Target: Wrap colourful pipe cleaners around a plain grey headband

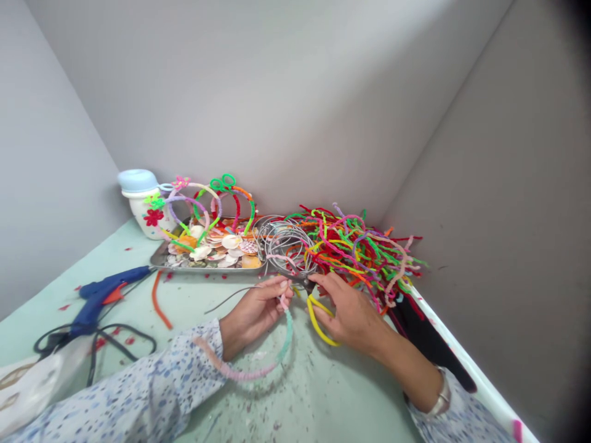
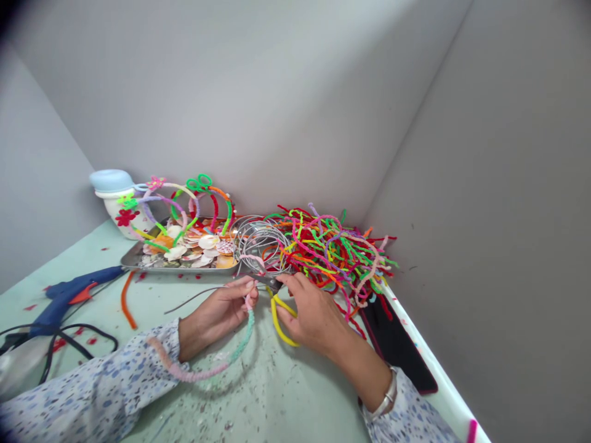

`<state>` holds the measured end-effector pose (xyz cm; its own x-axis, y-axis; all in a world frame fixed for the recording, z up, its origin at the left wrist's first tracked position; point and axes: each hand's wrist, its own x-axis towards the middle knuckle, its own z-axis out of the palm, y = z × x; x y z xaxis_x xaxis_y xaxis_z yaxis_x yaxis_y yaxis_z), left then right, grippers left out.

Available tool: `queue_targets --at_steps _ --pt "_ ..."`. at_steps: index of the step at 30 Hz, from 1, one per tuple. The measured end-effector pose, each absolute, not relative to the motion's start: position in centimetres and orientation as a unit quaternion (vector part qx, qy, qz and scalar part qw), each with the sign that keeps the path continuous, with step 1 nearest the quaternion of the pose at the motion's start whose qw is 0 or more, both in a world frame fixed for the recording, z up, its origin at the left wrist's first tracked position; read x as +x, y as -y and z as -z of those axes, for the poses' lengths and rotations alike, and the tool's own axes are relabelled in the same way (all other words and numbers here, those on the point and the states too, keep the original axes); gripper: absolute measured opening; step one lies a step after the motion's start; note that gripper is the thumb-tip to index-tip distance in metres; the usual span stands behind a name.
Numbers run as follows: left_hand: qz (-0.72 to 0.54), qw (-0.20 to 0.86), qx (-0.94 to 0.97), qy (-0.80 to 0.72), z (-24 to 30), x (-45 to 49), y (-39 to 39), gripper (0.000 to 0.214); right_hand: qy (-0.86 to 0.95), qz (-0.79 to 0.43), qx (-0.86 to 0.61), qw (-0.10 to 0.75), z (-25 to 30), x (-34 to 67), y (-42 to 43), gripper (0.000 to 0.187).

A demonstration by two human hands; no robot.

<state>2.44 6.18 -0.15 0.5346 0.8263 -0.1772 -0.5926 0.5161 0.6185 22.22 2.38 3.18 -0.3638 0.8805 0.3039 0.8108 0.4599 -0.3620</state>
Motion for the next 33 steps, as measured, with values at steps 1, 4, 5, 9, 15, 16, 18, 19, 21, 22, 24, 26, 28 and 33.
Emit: queue_targets --at_steps 1,4,5,9,15,16,18,19,21,22,24,26,28,33 --pt "-0.422 0.839 0.254 -0.232 0.2 2.4 -6.2 0.006 0.825 -0.072 -0.512 0.229 -3.1 22.2 -2.4 0.047" --pt "-0.421 0.838 0.256 -0.235 0.2 2.4 -6.2 0.006 0.827 -0.067 -0.509 0.229 -3.0 22.3 -2.4 0.047" --pt "-0.421 0.837 0.256 -0.238 0.1 2.4 -6.1 0.008 0.826 -0.069 -0.509 0.232 -2.9 22.4 -2.5 0.046" --pt "-0.426 0.828 0.266 -0.249 0.0 2.5 -6.0 0.014 0.826 -0.079 -0.503 0.241 -2.6 22.6 -2.6 0.045" --pt "-0.426 0.824 0.275 -0.253 0.0 2.5 -6.1 0.014 0.825 -0.109 -0.489 0.262 -2.3 22.9 -3.0 0.045" --pt "-0.426 0.823 0.277 -0.253 0.0 2.5 -6.1 0.015 0.823 -0.119 -0.484 0.271 -2.3 22.9 -3.1 0.044" --pt "-0.424 0.822 0.281 -0.255 0.0 2.4 -6.1 0.018 0.816 -0.145 -0.479 0.289 -2.3 22.8 -3.2 0.043" --pt "-0.423 0.823 0.282 -0.255 0.0 2.4 -6.1 0.02 0.809 -0.163 -0.48 0.298 -2.4 22.8 -3.3 0.042" --pt "-0.418 0.825 0.282 -0.255 0.0 2.3 -6.1 0.023 0.786 -0.216 -0.488 0.311 -2.6 22.7 -3.2 0.04" --pt "-0.415 0.827 0.282 -0.255 0.0 2.3 -6.1 0.024 0.771 -0.252 -0.494 0.314 -2.7 22.6 -3.2 0.039" --pt "-0.412 0.828 0.282 -0.256 -0.1 2.2 -6.1 0.027 0.736 -0.327 -0.501 0.317 -2.8 22.6 -3.1 0.04" --pt "-0.413 0.827 0.282 -0.255 -0.1 2.3 -6.1 0.027 0.701 -0.386 -0.509 0.318 -2.9 22.7 -3.2 0.044" --pt "-0.418 0.826 0.282 -0.253 -0.2 2.3 -6.1 0.026 0.674 -0.421 -0.516 0.32 -2.9 23.0 -3.3 0.046" --pt "-0.421 0.827 0.278 -0.249 0.0 2.2 -6.1 0.025 0.733 -0.299 -0.508 0.339 -3.5 23.0 -3.2 0.04"
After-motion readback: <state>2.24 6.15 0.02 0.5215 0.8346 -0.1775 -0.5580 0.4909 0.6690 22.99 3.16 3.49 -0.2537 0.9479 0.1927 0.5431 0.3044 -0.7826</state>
